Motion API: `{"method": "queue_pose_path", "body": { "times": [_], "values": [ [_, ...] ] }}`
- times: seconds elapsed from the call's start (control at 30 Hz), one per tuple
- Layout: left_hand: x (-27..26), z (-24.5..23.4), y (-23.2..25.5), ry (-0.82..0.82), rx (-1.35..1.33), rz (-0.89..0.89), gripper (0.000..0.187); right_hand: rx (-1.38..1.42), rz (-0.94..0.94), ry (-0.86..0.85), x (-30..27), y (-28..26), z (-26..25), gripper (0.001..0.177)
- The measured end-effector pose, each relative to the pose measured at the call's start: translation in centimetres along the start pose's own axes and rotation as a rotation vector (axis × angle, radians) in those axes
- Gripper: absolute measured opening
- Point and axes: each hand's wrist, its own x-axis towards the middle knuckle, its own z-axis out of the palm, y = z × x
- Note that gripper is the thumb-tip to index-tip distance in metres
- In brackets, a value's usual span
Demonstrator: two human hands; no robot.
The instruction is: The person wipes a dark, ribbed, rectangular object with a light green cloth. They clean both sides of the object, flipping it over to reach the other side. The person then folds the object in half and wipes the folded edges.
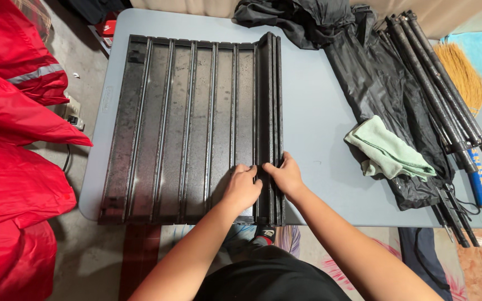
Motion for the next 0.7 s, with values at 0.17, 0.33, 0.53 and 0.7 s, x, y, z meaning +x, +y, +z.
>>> {"method": "queue_pose_path", "body": {
  "times": [0.17,0.33,0.53,0.7],
  "values": [
    [-1.0,-2.3,1.1,0.194,0.125,-0.086,0.059,-0.143,-0.063,0.067,0.0,0.2,0.1,0.064],
    [-1.2,-3.7,1.2,0.185,0.156,-0.148,0.056,0.03,0.023,0.089,-1.0,-2.3,1.0,0.054],
    [0.5,-3.5,-1.1,0.28,0.002,-0.154,0.049,0.435,0.147,-0.108,-2.0,-4.7,0.7,0.045],
    [1.1,-3.8,-2.0,0.3,-0.055,-0.177,0.049,0.335,0.131,-0.074,-1.9,-4.5,1.6,0.066]
  ]
}}
